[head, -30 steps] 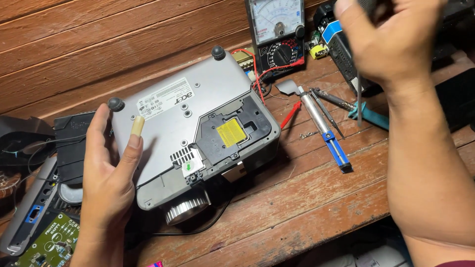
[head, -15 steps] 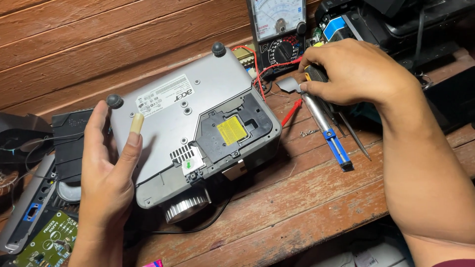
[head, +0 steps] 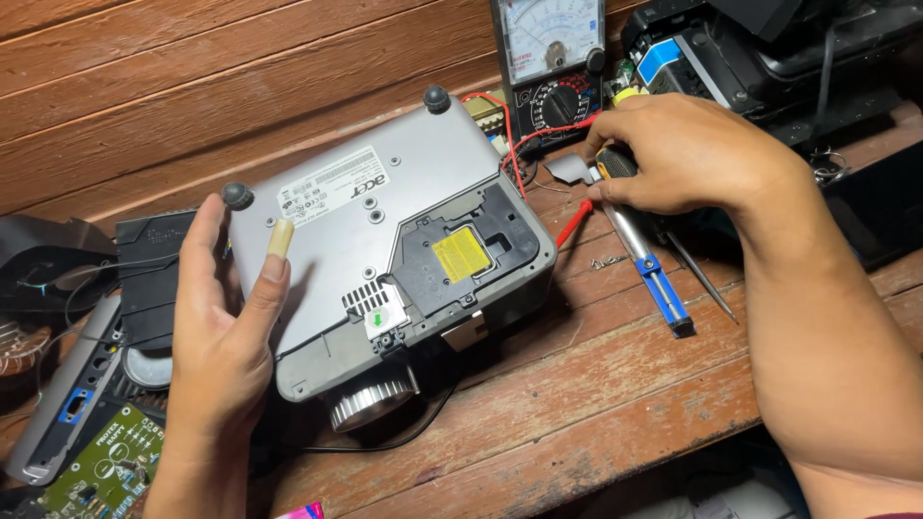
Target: Disassembling an Acer projector by removing screws from the lamp compartment and inspecting the internal components.
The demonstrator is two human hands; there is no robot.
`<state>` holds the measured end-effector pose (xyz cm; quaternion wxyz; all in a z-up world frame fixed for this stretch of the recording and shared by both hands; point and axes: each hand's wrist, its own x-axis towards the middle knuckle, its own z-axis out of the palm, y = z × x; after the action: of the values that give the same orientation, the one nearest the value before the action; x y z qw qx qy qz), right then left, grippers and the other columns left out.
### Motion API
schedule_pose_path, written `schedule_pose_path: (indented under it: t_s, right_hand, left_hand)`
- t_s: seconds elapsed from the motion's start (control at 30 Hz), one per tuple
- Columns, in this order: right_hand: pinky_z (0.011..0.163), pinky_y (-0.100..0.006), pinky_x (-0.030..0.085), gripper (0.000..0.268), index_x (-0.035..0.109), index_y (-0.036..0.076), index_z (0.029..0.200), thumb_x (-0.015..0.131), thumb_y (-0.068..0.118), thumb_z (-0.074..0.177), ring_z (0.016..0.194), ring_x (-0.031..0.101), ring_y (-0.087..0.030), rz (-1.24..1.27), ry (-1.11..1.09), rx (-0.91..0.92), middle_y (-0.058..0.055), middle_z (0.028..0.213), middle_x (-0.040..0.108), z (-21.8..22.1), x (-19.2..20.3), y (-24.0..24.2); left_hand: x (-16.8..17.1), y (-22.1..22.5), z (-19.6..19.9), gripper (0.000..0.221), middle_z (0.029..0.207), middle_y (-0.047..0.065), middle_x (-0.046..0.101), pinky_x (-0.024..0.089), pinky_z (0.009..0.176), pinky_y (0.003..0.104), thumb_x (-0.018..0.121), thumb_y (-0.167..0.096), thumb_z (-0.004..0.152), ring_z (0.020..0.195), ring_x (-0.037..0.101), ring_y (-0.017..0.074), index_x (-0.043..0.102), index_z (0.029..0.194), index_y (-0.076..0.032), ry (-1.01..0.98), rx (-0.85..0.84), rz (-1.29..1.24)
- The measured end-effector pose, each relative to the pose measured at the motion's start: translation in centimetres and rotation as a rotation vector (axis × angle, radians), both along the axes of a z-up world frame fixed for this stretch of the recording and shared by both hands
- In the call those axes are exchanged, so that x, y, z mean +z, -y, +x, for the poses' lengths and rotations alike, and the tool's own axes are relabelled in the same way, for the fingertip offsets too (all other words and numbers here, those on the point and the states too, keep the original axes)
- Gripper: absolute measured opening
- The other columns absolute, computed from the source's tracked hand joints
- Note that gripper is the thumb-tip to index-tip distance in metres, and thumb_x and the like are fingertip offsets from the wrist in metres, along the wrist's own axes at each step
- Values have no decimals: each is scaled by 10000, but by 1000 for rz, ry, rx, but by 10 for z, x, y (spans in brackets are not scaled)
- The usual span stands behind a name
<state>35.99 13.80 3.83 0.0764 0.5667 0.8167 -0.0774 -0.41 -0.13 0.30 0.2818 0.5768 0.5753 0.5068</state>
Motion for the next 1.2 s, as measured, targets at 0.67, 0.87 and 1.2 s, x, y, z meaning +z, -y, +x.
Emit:
schedule_pose_path:
  t_s: [0.67, 0.87, 1.2]
  right_hand:
    - [934, -479, 448, 713, 620, 32, 1385, 295, 544, 1009, 1124, 609, -356, 267, -508, 443, -178, 1224, 681, -44, -6, 33]
    - [909, -372, 420, 503, 622, 71, 931, 417, 525, 1005, 985, 597, -248, 76, -417, 326, -70, 986, 647, -59, -11, 38]
    - [922, -405, 439, 429, 631, 92, 1048, 419, 463, 1016, 1004, 573, -250, 86, -337, 428, -67, 1015, 648, -51, -11, 40]
  left_hand:
    - [-4, -10, 6, 778, 1531, 122, 523, 444, 1127, 287, 680, -287, 864, 1360, 537, 157, 343, 1516, -29, 641, 45, -79]
    - [10, -7, 6, 633, 1390, 14, 646, 504, 1003, 253, 625, -358, 866, 1195, 624, 123, 553, 1455, -134, 636, 17, -235]
    - [7, -1, 3, 702, 1397, 66, 606, 527, 1089, 326, 697, -279, 870, 1253, 610, 173, 422, 1493, -109, 505, -109, -47]
